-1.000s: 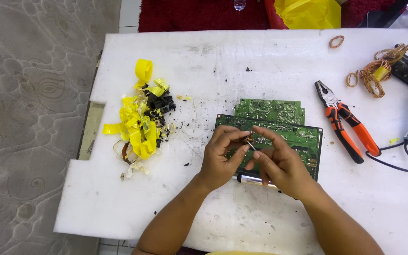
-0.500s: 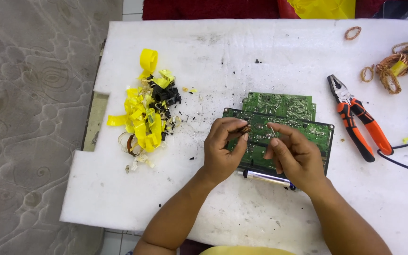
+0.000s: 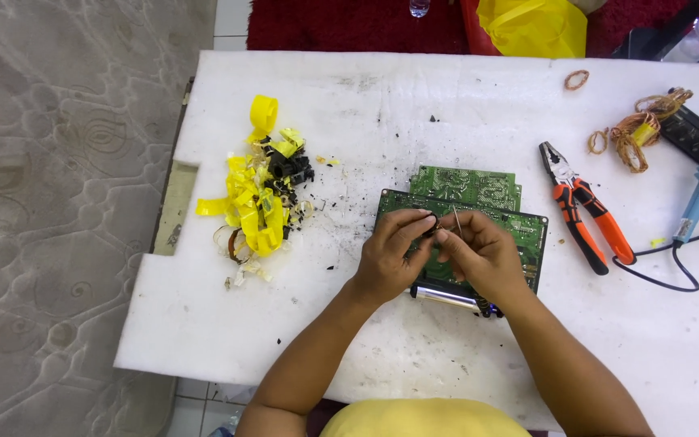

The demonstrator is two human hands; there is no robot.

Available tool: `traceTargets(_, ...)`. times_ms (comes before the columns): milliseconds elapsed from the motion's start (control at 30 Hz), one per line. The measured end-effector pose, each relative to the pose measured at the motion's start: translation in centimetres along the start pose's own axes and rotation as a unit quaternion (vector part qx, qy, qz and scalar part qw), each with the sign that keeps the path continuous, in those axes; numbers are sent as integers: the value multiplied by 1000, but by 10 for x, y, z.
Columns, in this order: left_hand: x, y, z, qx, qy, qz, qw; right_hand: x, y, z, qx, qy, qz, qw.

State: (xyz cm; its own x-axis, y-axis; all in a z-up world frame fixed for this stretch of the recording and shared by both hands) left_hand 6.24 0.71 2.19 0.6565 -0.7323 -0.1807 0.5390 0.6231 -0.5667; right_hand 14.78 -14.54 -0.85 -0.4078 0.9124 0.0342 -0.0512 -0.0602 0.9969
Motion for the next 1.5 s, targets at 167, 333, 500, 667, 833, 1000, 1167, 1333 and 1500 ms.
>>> traceTargets(167, -3, -3, 14, -49, 4, -51, 998, -5, 22, 13, 41, 21, 6, 999)
traceTargets(333, 9, 6, 27, -195, -2, -187, 963, -12, 51, 29, 30, 41, -15, 999)
traceTargets(500, 34, 19, 40, -298, 31, -352, 887, -24, 87, 39, -14, 28, -31, 999)
traceTargets(667, 47, 23, 45, -356, 19, -408, 840, -37, 80, 43, -66, -5, -35, 997)
traceTargets(833, 53, 46, 36, -388, -17, -430, 815, -40, 68, 38, -47, 24, 13, 999)
traceTargets(1000, 43, 62, 28, -388, -24, -399, 830, -18, 68, 36, -48, 101, 0, 994)
traceTargets(1167, 38, 56, 36, -377, -12, -369, 849, -6, 67, 34, -12, 117, -28, 993)
traceTargets(1333, 36, 54, 40, -345, 5, -335, 877, -7, 53, 38, 5, 116, -3, 993)
traceTargets(1500, 36, 55, 38, -349, 24, -343, 872, -10, 40, 41, 37, 118, 37, 992)
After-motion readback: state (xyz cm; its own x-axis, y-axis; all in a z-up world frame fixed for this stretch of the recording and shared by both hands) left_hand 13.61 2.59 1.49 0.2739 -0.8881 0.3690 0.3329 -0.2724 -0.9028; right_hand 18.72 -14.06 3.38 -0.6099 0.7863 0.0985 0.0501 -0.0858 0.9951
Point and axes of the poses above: each hand's wrist, its own z-axis towards the middle knuckle, its own x-axis out of the palm, y = z × x, the point moved 7 cm from there along z, towards the middle knuckle, and after that the axes turned 7 degrees about -y, right-handed, at the moved point
